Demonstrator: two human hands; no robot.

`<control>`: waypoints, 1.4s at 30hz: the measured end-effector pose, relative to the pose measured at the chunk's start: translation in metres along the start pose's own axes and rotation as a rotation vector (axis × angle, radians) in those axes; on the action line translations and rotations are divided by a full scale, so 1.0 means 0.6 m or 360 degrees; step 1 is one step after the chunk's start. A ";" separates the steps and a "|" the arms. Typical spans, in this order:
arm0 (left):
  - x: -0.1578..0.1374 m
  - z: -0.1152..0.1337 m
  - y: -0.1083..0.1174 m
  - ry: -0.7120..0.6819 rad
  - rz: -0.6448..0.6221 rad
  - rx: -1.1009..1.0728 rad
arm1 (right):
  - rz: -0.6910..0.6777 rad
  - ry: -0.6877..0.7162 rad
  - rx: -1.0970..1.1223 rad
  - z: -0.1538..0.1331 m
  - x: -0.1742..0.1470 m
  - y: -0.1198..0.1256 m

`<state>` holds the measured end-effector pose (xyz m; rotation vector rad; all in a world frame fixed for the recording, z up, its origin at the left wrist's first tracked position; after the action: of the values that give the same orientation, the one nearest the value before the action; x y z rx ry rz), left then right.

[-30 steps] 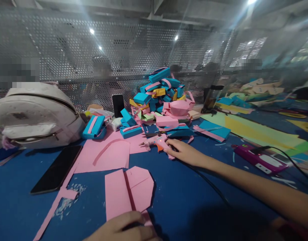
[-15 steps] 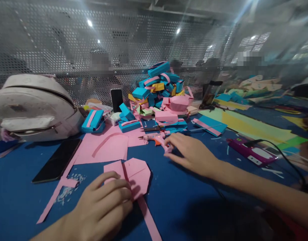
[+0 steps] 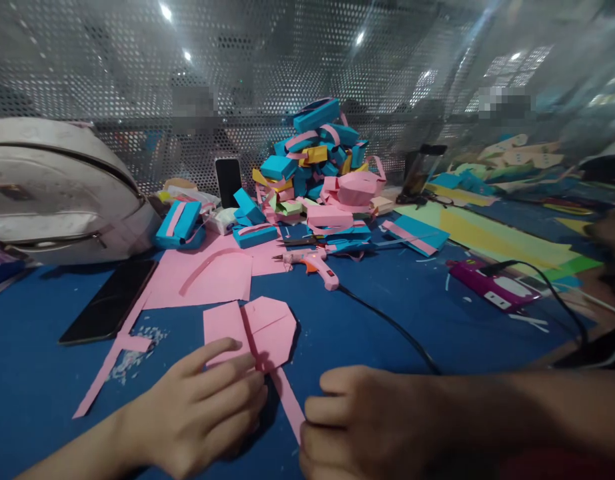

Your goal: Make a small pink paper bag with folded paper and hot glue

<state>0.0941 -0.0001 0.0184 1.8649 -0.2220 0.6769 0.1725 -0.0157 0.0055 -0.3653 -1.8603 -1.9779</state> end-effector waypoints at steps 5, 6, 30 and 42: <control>-0.005 0.007 0.007 -0.0045 0.0056 0.0028 | 0.0002 -0.0036 -0.0015 0.006 -0.007 0.001; -0.006 0.001 0.010 -0.0015 0.0072 0.0033 | 0.0008 -0.0029 -0.0002 0.005 -0.010 0.001; -0.063 -0.129 -0.034 0.1011 -0.0263 -0.0306 | 0.0035 -0.0287 0.0001 0.028 -0.002 0.028; -0.021 -0.083 -0.006 0.0891 -0.0030 -0.0238 | 0.0054 -0.0281 -0.0136 0.053 0.012 -0.002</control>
<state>0.0679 0.0442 0.0212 1.4680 0.1067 1.1053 0.1630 0.0153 0.0104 -0.6108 -1.8635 -2.0649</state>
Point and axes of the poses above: each hand's wrist, its own x-axis towards the middle knuckle, its own y-axis out of the back of the hand, z = x × y, the point moved 10 cm from there along x, towards the middle knuckle, and after that the axes turned 5 degrees about z, right-handed, at the moved point
